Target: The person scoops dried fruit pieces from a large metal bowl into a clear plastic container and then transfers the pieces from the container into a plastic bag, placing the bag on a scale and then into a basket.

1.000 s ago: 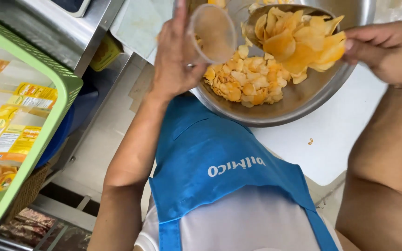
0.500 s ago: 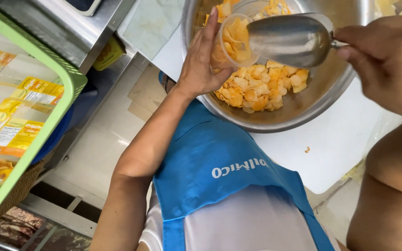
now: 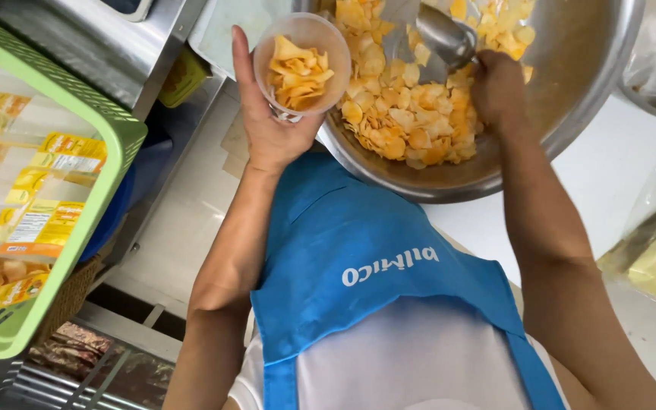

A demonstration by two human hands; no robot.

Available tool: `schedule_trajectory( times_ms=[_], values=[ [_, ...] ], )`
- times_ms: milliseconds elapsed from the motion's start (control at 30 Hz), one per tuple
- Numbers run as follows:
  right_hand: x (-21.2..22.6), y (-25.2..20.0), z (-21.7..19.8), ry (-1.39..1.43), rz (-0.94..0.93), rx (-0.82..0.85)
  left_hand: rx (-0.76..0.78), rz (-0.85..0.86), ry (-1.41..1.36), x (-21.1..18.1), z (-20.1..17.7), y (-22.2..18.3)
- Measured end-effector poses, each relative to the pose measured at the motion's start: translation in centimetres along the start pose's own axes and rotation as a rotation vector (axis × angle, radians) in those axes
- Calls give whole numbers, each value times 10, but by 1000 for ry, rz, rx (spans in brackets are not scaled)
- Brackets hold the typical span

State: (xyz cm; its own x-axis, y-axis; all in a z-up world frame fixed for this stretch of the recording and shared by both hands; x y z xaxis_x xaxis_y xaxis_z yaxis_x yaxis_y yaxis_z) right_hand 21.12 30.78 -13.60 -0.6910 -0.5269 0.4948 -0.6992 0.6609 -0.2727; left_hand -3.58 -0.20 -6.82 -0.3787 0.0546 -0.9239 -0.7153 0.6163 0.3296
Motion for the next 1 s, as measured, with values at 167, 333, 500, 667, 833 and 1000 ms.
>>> schedule_trajectory(
  times_ms=[167, 333, 500, 667, 833, 1000],
  values=[
    [18, 7, 83, 181, 62, 36, -29, 12, 98, 2, -10, -1],
    [28, 7, 138, 292, -26, 212, -36, 27, 121, -2, -11, -2],
    [27, -4, 115, 1047, 435, 702, 5, 35, 119, -8, -11, -2],
    [22, -14, 62, 869, 194, 559, 19, 62, 96, -5, -5, 2],
    [92, -41, -85, 441, 393, 427, 86, 85, 78, -8, 1, 14],
    [86, -59, -182, 370, -74, 264, 215, 200, 218, 11, 17, 16]
  ],
)
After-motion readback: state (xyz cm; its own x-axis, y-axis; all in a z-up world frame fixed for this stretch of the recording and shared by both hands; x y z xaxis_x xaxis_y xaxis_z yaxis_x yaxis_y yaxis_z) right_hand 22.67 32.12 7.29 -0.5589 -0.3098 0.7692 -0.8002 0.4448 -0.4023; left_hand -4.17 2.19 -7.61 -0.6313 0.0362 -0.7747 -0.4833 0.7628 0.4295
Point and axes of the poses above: each hand's wrist, its own y-axis towards the middle knuckle, its own z-axis out of the palm, x = y × z, the point moved 2 cm from there along y, towards the middle knuckle, and after that the axes turned 3 degrees about y, right-handed, at the moved point
